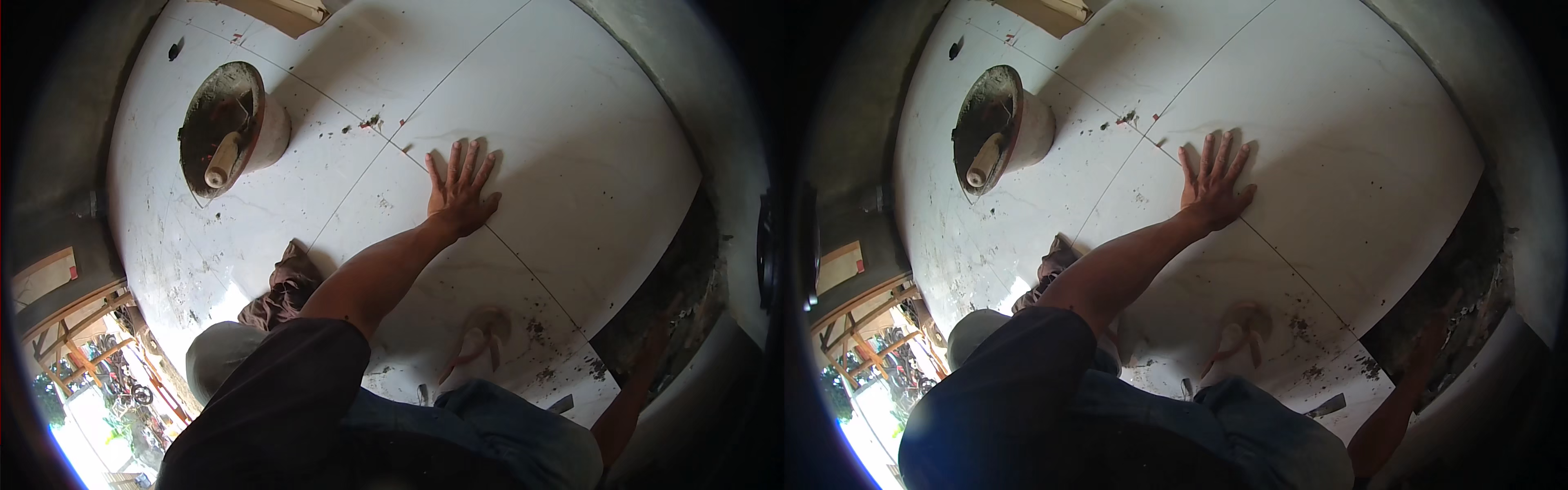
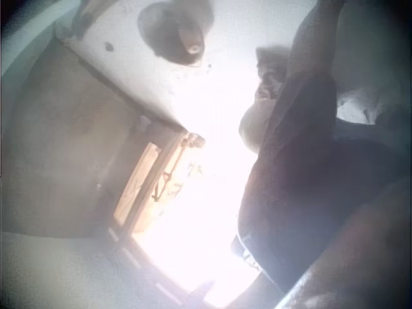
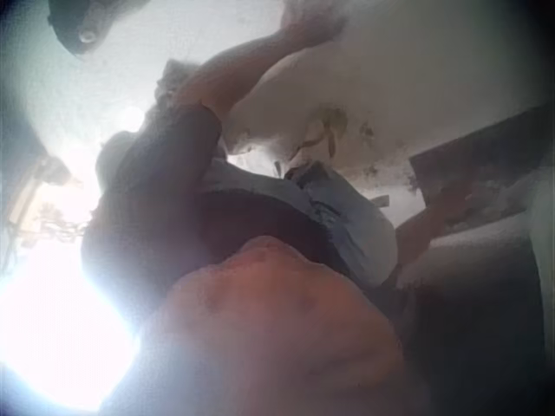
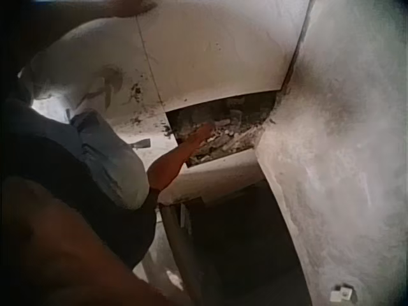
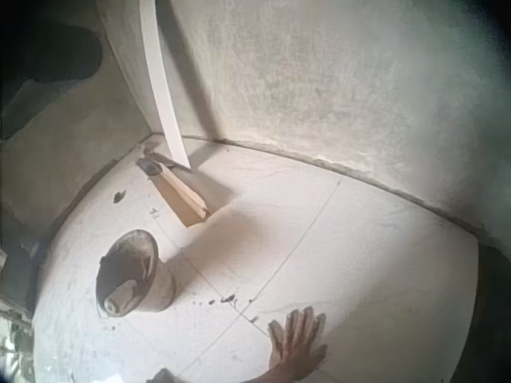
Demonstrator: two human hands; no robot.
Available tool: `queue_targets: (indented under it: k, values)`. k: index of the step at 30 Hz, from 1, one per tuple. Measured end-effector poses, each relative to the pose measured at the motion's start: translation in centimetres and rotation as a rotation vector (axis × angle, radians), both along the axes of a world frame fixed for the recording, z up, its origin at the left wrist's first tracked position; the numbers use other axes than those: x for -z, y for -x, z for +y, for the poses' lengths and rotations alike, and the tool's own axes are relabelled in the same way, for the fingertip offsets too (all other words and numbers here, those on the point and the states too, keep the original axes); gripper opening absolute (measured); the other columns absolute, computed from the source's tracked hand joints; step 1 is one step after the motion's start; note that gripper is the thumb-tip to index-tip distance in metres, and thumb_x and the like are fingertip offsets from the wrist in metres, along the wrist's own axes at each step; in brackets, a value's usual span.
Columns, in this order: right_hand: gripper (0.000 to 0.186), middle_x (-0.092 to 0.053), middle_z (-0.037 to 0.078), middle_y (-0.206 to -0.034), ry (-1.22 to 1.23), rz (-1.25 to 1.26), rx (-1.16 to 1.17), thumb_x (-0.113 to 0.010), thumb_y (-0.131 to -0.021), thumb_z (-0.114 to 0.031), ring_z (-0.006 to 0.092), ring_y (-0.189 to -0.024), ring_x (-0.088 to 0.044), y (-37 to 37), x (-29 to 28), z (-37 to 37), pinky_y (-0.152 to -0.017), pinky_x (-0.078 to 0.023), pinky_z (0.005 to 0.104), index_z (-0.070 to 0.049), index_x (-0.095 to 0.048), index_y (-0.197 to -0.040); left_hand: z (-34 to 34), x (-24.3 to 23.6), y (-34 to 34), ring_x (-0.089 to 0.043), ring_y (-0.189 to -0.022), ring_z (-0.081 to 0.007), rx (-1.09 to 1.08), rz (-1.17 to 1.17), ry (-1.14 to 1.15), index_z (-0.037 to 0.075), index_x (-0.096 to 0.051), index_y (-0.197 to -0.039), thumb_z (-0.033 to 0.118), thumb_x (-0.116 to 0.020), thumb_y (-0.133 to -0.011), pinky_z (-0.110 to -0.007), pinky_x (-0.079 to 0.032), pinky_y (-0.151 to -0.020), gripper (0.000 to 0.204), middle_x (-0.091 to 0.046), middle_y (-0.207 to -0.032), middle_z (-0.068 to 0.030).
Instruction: The person positions and levels floor tiles by hand and using a rubber mallet over a bed of mortar, occasionally using a trowel to adjust the mortar and a cloth to wipe the tile surfaces.
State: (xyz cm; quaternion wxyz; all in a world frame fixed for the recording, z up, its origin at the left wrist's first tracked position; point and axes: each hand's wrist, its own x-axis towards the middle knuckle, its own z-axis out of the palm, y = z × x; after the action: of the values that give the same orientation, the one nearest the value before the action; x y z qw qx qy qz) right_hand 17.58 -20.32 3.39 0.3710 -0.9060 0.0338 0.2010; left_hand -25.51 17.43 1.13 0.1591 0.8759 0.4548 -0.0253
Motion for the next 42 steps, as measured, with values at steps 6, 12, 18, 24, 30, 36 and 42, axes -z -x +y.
queue_targets:
  k: [6,12,18,24,30,36,42]
  values:
    - [0.024,-0.049,-0.004,-0.073,-0.254,-0.093,0.105,-0.051,-0.093,-0.039,0.0084,-0.062,-0.045,-7.2,-1.1,-0.4,-0.055,-0.041,0.0274,-0.017,-0.059,-0.094,-1.0,0.1,-3.1,0.000,-0.145,-0.0339,0.057,0.008,-0.082,0.020,-0.015,-0.151,0.045,-0.050,-0.089,-0.064,0.005,-0.108,0.075,-0.005,-0.158,-0.0133]
    - [0.034,-0.052,0.003,-0.079,-0.697,-0.053,0.313,-0.047,-0.099,-0.030,0.0124,-0.064,-0.050,-7.3,-7.1,11.5,-0.056,-0.046,0.0311,-0.005,-0.052,-0.121,-2.5,-0.5,-2.5,0.001,-0.145,-0.0329,0.043,0.108,-0.069,0.014,-0.016,-0.151,0.040,-0.051,-0.087,-0.059,0.007,-0.111,0.077,-0.006,-0.157,-0.0139]
    - [0.039,-0.052,0.006,-0.074,-0.408,0.060,0.212,-0.048,-0.099,-0.036,0.0136,-0.057,-0.047,-9.3,-3.7,13.0,-0.048,-0.043,0.0338,-0.003,-0.052,-0.117,-2.1,-0.4,-2.2,0.002,-0.145,-0.0338,0.026,0.067,-0.074,0.014,-0.015,-0.151,0.035,-0.053,-0.086,-0.058,0.007,-0.111,0.078,-0.005,-0.157,-0.0148]
    - [0.040,-0.054,0.006,-0.072,-0.264,0.028,0.205,-0.052,-0.096,-0.037,0.0148,-0.051,-0.049,-13.5,2.5,14.6,-0.043,-0.041,0.0324,-0.002,-0.053,-0.116,-1.3,-0.5,-1.9,0.002,-0.145,-0.0352,0.080,0.076,-0.063,0.015,-0.013,-0.151,0.039,-0.052,-0.085,-0.059,0.010,-0.111,0.080,-0.006,-0.157,-0.0164]
    - [0.036,-0.050,0.003,-0.066,-0.622,-0.086,0.366,-0.051,-0.096,-0.037,0.0131,-0.048,-0.047,-15.5,4.6,11.0,-0.041,-0.042,0.0297,-0.006,-0.055,-0.115,-1.1,-1.4,-1.8,0.006,-0.145,-0.0351,0.016,0.124,0.025,0.018,-0.012,-0.151,0.044,-0.051,-0.087,-0.061,0.010,-0.110,0.080,-0.002,-0.157,-0.0144]
    - [0.037,-0.048,0.002,-0.063,-0.340,0.071,0.192,-0.051,-0.096,-0.038,0.0134,-0.045,-0.046,-14.1,4.0,12.2,-0.040,-0.042,0.0292,-0.005,-0.055,-0.112,-1.2,-1.5,-1.7,0.006,-0.144,-0.0366,0.021,0.110,0.014,0.015,-0.013,-0.151,0.040,-0.052,-0.086,-0.061,0.010,-0.109,0.080,-0.004,-0.157,-0.0162]
    - [0.037,-0.046,0.000,-0.063,-0.158,0.033,-0.044,-0.048,-0.097,-0.042,0.0110,-0.049,-0.046,-16.6,5.1,10.7,-0.043,-0.041,0.0284,-0.006,-0.055,-0.106,-1.8,-1.3,-2.1,0.006,-0.144,-0.0373,0.032,0.110,0.054,0.015,-0.013,-0.151,0.041,-0.052,-0.086,-0.061,0.010,-0.109,0.080,-0.004,-0.157,-0.0169]
